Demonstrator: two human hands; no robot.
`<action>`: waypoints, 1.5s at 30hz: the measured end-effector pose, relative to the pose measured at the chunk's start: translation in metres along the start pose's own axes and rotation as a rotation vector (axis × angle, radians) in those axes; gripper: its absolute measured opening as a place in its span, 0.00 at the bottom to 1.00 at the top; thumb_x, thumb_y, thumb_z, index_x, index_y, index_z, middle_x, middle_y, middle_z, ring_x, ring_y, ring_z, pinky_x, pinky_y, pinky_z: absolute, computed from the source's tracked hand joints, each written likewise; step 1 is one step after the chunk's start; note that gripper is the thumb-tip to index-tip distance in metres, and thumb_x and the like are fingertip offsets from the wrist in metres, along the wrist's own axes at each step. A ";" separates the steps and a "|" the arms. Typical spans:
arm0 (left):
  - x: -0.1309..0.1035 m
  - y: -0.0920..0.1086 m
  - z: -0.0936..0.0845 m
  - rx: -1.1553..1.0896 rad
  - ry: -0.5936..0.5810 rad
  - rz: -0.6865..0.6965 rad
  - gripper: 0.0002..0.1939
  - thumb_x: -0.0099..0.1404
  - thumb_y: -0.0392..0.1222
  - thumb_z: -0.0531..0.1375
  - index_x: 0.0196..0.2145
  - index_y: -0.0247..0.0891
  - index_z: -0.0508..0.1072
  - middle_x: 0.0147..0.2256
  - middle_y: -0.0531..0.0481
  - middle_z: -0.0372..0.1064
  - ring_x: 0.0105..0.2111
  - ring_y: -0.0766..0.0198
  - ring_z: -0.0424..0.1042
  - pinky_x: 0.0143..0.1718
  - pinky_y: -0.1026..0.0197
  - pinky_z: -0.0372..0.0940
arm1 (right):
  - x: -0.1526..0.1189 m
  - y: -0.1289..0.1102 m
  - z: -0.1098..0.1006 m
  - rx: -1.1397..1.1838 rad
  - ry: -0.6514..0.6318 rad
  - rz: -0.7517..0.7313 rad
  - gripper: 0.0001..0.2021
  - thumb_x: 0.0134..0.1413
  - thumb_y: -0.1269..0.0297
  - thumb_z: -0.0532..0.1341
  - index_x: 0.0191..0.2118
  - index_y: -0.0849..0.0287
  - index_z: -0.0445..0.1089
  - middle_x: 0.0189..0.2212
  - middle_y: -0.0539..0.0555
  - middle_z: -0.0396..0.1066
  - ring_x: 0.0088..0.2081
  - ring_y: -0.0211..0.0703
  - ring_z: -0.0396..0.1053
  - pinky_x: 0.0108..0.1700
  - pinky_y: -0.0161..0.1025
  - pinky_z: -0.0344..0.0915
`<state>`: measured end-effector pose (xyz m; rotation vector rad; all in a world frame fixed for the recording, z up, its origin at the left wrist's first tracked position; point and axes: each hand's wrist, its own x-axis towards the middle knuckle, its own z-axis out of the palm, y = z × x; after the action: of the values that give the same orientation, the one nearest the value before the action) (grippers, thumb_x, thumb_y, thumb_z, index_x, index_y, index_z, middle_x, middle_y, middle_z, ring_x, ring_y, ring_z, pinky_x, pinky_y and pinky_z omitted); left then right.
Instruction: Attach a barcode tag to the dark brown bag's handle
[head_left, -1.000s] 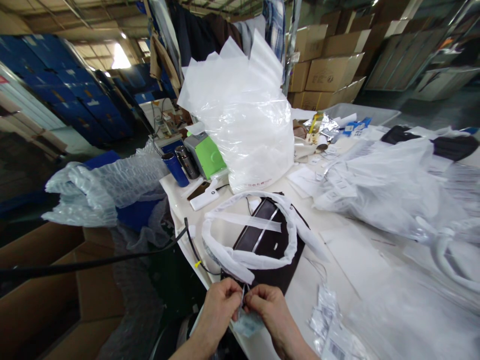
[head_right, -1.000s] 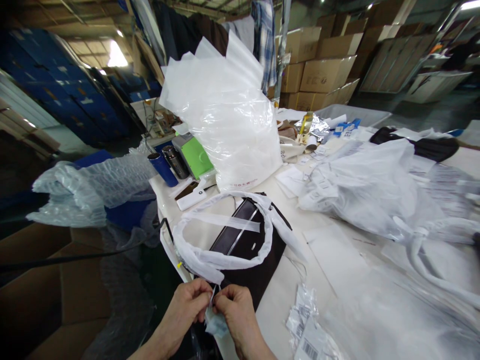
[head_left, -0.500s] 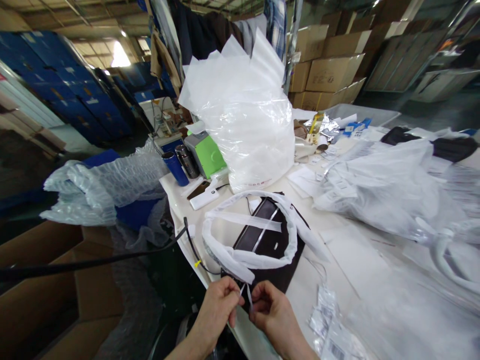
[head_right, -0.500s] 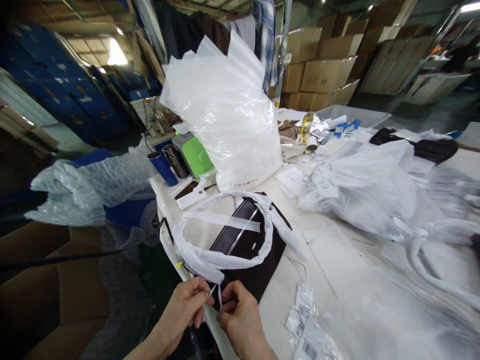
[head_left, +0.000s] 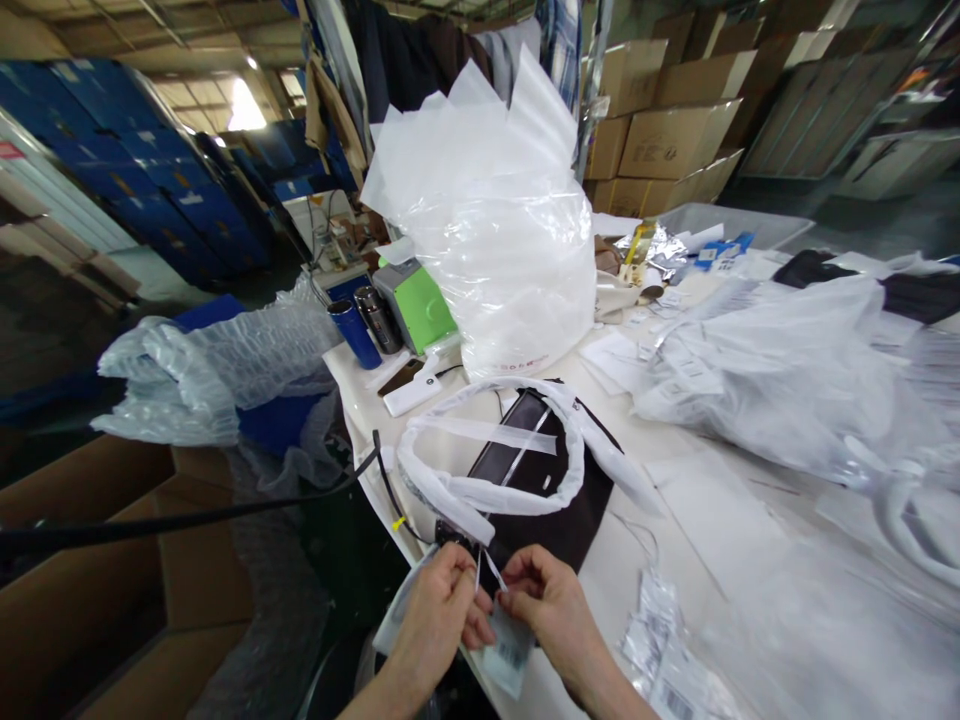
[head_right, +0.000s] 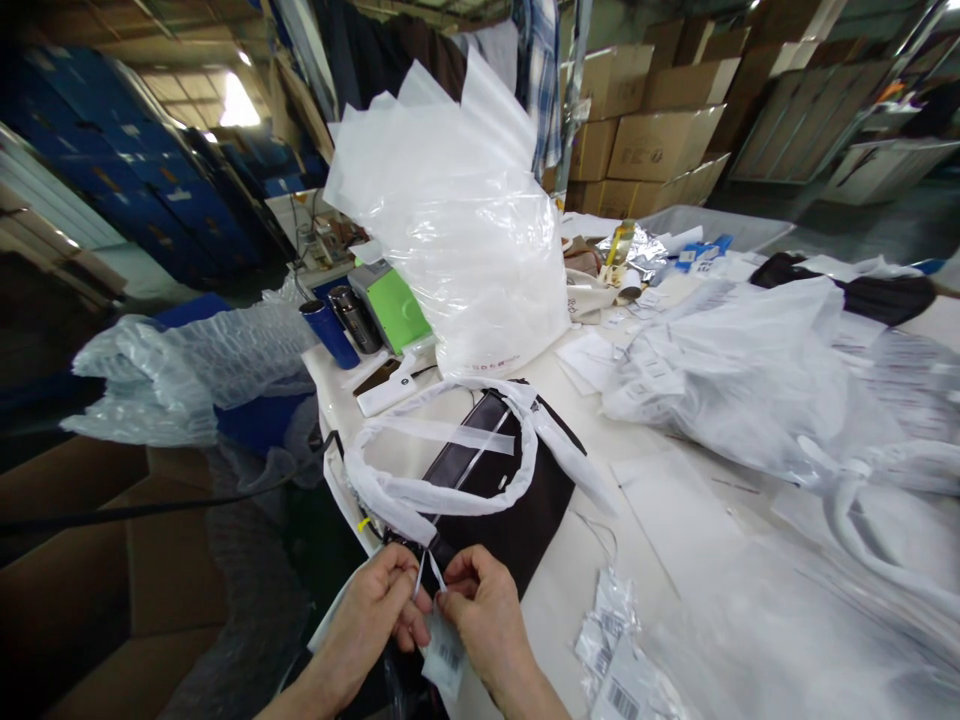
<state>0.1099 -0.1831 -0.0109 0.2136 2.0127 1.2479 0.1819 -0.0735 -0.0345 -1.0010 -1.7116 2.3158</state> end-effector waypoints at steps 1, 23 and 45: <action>0.000 0.000 -0.001 0.003 0.002 0.004 0.05 0.57 0.43 0.47 0.29 0.40 0.56 0.19 0.57 0.67 0.15 0.66 0.68 0.15 0.67 0.59 | 0.000 -0.001 0.001 0.006 -0.007 0.009 0.07 0.28 0.69 0.58 0.23 0.59 0.62 0.15 0.44 0.60 0.18 0.33 0.56 0.22 0.33 0.50; -0.007 0.013 -0.003 0.869 0.048 0.580 0.10 0.57 0.33 0.53 0.23 0.39 0.72 0.35 0.43 0.69 0.41 0.47 0.63 0.44 0.45 0.53 | -0.023 0.000 -0.028 0.123 -0.045 0.091 0.07 0.29 0.72 0.58 0.23 0.60 0.62 0.16 0.43 0.59 0.20 0.32 0.54 0.25 0.31 0.48; 0.004 0.013 -0.008 0.529 0.055 0.446 0.18 0.48 0.32 0.55 0.38 0.37 0.73 0.41 0.44 0.70 0.44 0.49 0.65 0.50 0.48 0.58 | -0.013 -0.002 -0.011 0.181 -0.048 0.057 0.08 0.26 0.72 0.56 0.22 0.60 0.63 0.13 0.41 0.55 0.17 0.30 0.49 0.23 0.31 0.45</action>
<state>0.0986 -0.1804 0.0000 0.9322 2.3932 0.9440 0.1978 -0.0695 -0.0286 -0.9807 -1.4738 2.4958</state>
